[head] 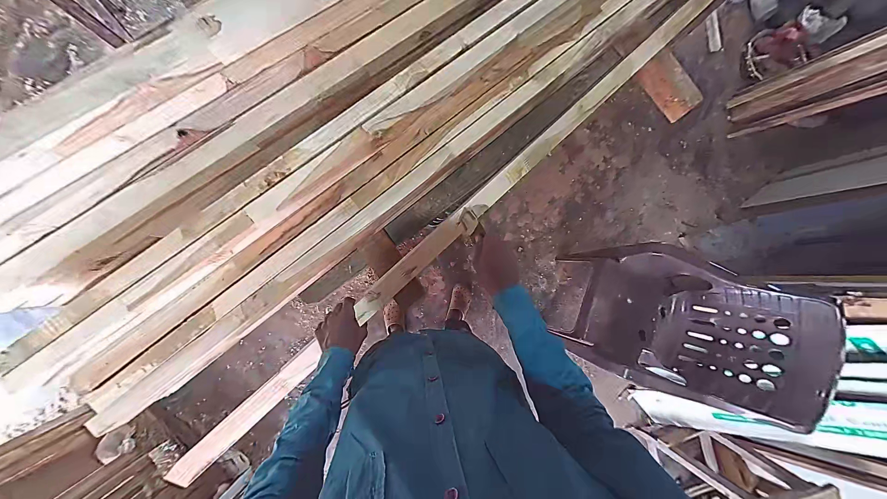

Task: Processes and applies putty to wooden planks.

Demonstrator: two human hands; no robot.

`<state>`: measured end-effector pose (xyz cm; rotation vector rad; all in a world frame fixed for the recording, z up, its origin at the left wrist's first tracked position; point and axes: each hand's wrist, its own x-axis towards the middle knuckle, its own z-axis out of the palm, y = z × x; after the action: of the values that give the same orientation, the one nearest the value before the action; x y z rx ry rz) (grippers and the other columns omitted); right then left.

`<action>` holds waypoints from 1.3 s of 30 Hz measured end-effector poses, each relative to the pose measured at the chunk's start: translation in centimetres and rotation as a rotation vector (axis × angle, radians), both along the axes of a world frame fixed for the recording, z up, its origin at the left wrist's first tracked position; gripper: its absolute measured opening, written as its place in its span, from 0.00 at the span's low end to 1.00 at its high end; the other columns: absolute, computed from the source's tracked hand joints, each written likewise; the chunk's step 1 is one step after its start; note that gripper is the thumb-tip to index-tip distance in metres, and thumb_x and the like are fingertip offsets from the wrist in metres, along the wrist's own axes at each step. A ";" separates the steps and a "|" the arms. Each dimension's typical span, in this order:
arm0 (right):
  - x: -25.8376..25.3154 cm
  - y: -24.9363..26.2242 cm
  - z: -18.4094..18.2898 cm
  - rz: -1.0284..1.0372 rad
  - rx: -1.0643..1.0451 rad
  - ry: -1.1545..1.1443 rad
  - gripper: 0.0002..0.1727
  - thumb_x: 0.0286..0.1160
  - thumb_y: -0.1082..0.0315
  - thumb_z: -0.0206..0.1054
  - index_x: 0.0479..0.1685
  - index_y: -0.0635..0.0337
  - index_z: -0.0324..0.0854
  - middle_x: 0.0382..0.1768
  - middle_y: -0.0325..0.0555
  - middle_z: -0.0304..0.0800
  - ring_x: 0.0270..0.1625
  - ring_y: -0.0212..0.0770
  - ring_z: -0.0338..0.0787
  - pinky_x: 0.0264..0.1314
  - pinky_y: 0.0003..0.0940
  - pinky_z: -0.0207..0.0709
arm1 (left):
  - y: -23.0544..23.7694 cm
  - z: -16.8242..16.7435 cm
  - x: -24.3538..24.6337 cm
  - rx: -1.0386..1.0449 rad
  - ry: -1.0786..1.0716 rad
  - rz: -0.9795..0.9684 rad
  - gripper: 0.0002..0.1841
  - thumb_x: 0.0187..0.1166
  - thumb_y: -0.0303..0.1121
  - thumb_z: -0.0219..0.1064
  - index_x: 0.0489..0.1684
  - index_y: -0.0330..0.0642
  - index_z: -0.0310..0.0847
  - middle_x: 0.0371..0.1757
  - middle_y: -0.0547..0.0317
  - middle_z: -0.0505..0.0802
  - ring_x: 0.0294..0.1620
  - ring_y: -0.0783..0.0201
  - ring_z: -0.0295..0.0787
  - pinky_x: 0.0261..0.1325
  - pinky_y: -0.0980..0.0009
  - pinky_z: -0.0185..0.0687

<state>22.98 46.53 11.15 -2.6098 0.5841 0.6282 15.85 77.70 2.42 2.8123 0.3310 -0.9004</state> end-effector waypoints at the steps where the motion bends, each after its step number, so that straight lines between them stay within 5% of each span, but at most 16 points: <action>1: 0.9 0.5 0.2 -0.001 -0.024 0.061 0.24 0.95 0.55 0.45 0.65 0.67 0.77 0.52 0.67 0.89 0.57 0.65 0.92 0.54 0.64 0.85 | 0.0 0.1 0.0 0.003 -0.005 -0.008 0.35 0.66 0.39 0.78 0.79 0.49 0.75 0.71 0.44 0.88 0.72 0.38 0.85 0.69 0.31 0.76; 14: 0.8 4.7 1.5 0.108 -0.090 0.181 0.21 0.87 0.65 0.56 0.71 0.70 0.75 0.63 0.69 0.85 0.62 0.66 0.90 0.59 0.64 0.84 | 0.3 0.3 -0.2 -0.044 0.018 -0.023 0.33 0.69 0.38 0.77 0.78 0.47 0.76 0.71 0.41 0.88 0.72 0.37 0.84 0.71 0.32 0.74; 17: 1.7 1.6 0.7 0.127 -0.118 0.135 0.21 0.90 0.58 0.53 0.67 0.65 0.76 0.59 0.68 0.87 0.61 0.67 0.90 0.56 0.66 0.84 | 0.3 0.6 0.3 -0.043 0.010 -0.045 0.33 0.69 0.39 0.77 0.78 0.47 0.76 0.71 0.41 0.88 0.72 0.37 0.84 0.69 0.32 0.75; 21: 1.4 2.4 1.0 0.136 -0.099 0.146 0.20 0.88 0.64 0.56 0.68 0.70 0.76 0.62 0.72 0.84 0.64 0.69 0.88 0.61 0.67 0.82 | 0.3 0.4 0.0 -0.032 0.004 -0.033 0.33 0.68 0.39 0.77 0.77 0.47 0.76 0.70 0.43 0.89 0.72 0.39 0.84 0.69 0.33 0.77; 30: 1.3 2.4 1.2 0.133 -0.069 0.125 0.23 0.80 0.57 0.66 0.63 0.68 0.80 0.60 0.69 0.87 0.63 0.69 0.89 0.58 0.71 0.81 | 0.2 0.5 0.4 -0.012 0.013 -0.029 0.33 0.68 0.40 0.77 0.78 0.49 0.76 0.71 0.44 0.88 0.73 0.40 0.85 0.68 0.33 0.77; 34: 0.4 3.7 0.1 0.104 -0.098 0.111 0.21 0.87 0.63 0.56 0.70 0.67 0.73 0.58 0.68 0.88 0.59 0.67 0.91 0.57 0.66 0.84 | 0.5 0.1 -0.1 -0.040 0.033 0.003 0.32 0.68 0.41 0.77 0.76 0.48 0.77 0.70 0.43 0.89 0.73 0.38 0.84 0.70 0.31 0.75; 38: -0.9 3.6 1.3 0.124 0.005 0.105 0.21 0.91 0.58 0.51 0.58 0.66 0.82 0.50 0.66 0.90 0.56 0.65 0.91 0.55 0.66 0.82 | 0.0 0.3 -0.4 -0.030 -0.015 -0.001 0.31 0.69 0.40 0.77 0.76 0.48 0.77 0.70 0.43 0.88 0.73 0.38 0.83 0.70 0.32 0.74; 39: -0.5 2.6 1.9 0.078 0.042 0.067 0.22 0.93 0.58 0.49 0.61 0.68 0.80 0.51 0.67 0.90 0.57 0.65 0.91 0.57 0.65 0.82 | -0.2 0.3 -0.5 -0.021 -0.031 0.001 0.31 0.69 0.39 0.77 0.76 0.47 0.78 0.70 0.43 0.88 0.73 0.39 0.83 0.71 0.33 0.74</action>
<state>22.46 49.13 13.06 -2.5907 0.4858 0.7474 15.32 77.52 2.71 2.8038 0.3168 -0.8535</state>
